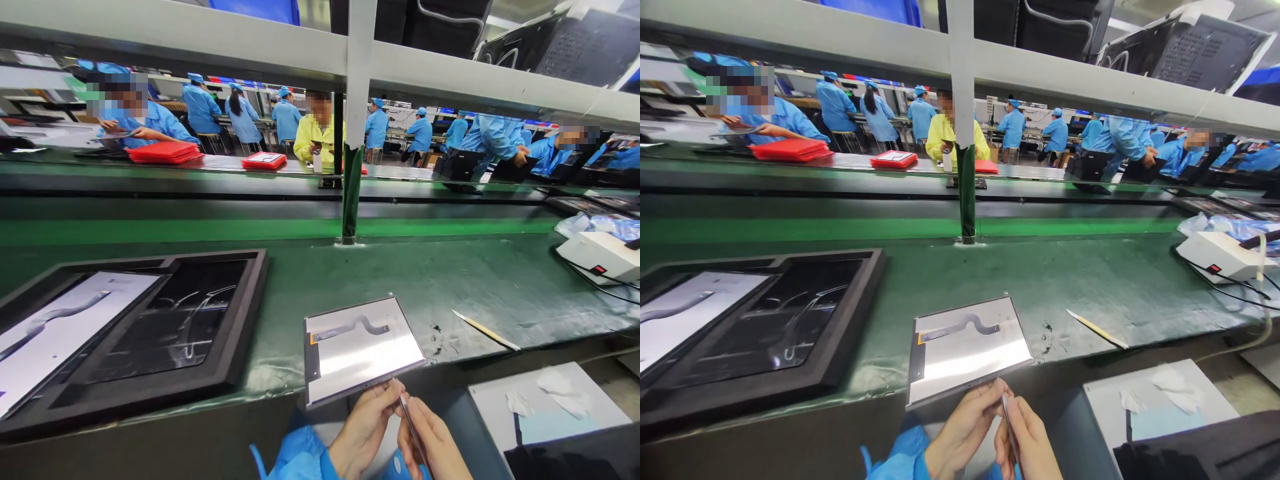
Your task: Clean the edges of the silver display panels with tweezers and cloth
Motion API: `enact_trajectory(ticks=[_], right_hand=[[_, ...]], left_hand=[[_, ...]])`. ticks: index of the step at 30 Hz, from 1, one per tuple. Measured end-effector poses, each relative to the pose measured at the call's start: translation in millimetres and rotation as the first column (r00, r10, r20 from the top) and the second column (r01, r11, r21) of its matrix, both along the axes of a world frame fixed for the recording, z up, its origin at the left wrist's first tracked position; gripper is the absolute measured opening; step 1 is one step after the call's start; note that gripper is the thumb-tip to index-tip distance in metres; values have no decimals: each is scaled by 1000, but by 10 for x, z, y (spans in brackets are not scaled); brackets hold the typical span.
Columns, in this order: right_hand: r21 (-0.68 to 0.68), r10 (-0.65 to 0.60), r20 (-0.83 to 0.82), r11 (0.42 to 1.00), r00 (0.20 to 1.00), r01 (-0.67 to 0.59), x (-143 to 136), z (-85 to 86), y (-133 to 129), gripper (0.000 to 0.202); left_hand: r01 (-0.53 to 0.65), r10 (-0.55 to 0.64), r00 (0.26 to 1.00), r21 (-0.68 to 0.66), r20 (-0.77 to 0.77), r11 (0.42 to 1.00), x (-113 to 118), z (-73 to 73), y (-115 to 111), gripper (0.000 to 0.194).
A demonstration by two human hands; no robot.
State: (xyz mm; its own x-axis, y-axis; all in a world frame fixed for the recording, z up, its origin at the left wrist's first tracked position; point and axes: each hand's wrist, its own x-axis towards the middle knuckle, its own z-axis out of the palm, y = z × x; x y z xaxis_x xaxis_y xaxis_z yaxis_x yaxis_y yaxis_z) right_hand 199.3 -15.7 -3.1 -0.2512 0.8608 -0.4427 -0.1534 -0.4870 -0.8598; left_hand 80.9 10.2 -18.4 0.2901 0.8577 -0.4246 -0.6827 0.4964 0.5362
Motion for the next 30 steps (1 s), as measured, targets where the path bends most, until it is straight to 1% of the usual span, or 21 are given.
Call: enact_trajectory(ticks=[2, 4, 6, 9, 11, 13, 18, 22, 25, 30], right_hand=[[36, -12, 53, 999, 999, 11, 14, -15, -8, 60], [49, 4, 75, 999, 997, -8, 32, -39, -6, 58], [36, 22, 52, 999, 998, -24, 42, -56, 6, 59], [4, 26, -36, 1000, 999, -26, 34, -46, 19, 61], [-12, 31, -61, 999, 998, -31, 25, -30, 20, 60], [-4, 25, -33, 1000, 999, -25, 24, -24, 19, 60], [64, -1, 59, 998, 998, -2, 45, -57, 33, 59], [20, -10, 1, 1000, 1000, 10, 35, -56, 33, 59], [-3, 12, -39, 1000, 999, -12, 26, -56, 23, 60], [46, 21, 38, 999, 999, -23, 39, -98, 29, 59]], left_hand=[[-14, 14, 1000, -4, -7, 1000, 26, -8, -6, 45], [-15, 15, 1000, -7, -4, 1000, 24, -3, -21, 44], [-7, 7, 1000, -9, 10, 1000, -1, 13, -36, 46], [2, -2, 1000, -12, 27, 1000, -38, 30, -45, 52], [0, 1, 1000, -15, 28, 1000, -32, 28, -38, 51], [-13, 13, 1000, -10, 27, 1000, 0, 17, -25, 47], [-41, 40, 999, 11, 28, 999, 53, 6, -27, 44], [-28, 28, 999, 0, 41, 1000, -6, 9, -60, 48], [-33, 33, 999, -13, 38, 999, -24, 4, -68, 51], [-54, 54, 999, -2, 10, 999, 21, 9, -57, 45]])
